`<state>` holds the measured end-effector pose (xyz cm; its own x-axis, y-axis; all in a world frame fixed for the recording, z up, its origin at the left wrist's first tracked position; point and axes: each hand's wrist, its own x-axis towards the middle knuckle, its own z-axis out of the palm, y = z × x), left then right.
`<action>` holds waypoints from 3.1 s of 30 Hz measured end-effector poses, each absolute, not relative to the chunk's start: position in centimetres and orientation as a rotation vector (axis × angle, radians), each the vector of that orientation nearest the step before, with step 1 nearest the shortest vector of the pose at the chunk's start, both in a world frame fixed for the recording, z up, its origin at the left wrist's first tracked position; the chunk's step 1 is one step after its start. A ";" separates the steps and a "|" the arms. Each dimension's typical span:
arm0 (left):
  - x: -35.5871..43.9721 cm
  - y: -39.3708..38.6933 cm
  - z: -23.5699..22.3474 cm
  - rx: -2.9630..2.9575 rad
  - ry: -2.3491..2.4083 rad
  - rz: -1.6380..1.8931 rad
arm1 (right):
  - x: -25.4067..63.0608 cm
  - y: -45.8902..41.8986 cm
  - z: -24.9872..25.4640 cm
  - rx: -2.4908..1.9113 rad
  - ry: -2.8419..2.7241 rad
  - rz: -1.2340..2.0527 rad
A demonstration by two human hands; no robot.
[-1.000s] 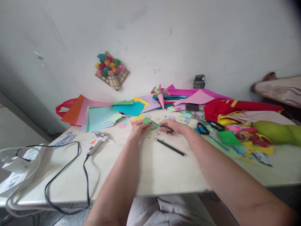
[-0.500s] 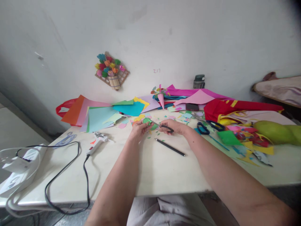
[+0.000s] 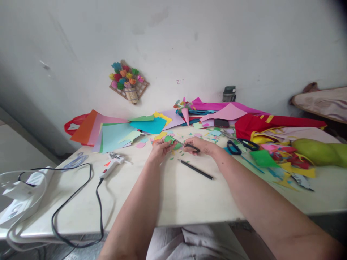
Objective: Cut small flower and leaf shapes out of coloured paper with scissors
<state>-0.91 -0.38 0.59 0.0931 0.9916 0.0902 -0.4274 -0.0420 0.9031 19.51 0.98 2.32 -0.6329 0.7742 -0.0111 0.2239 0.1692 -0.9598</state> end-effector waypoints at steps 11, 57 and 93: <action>-1.0 -0.4 0.7 0.976 0.769 1.348 | 19.7 2.0 1.1 -0.886 -1.978 1.460; -0.9 -0.5 0.8 0.987 0.766 1.391 | 19.8 2.4 0.5 -0.855 -2.018 1.426; -1.0 -0.6 0.8 1.014 0.753 1.391 | 19.2 1.5 1.7 -1.016 -1.973 1.327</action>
<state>-0.99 -0.56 0.82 0.0760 0.9874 0.1391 -0.4235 -0.0943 0.9010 19.18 1.52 1.67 -0.5641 0.8252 0.0293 0.2840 0.2272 -0.9315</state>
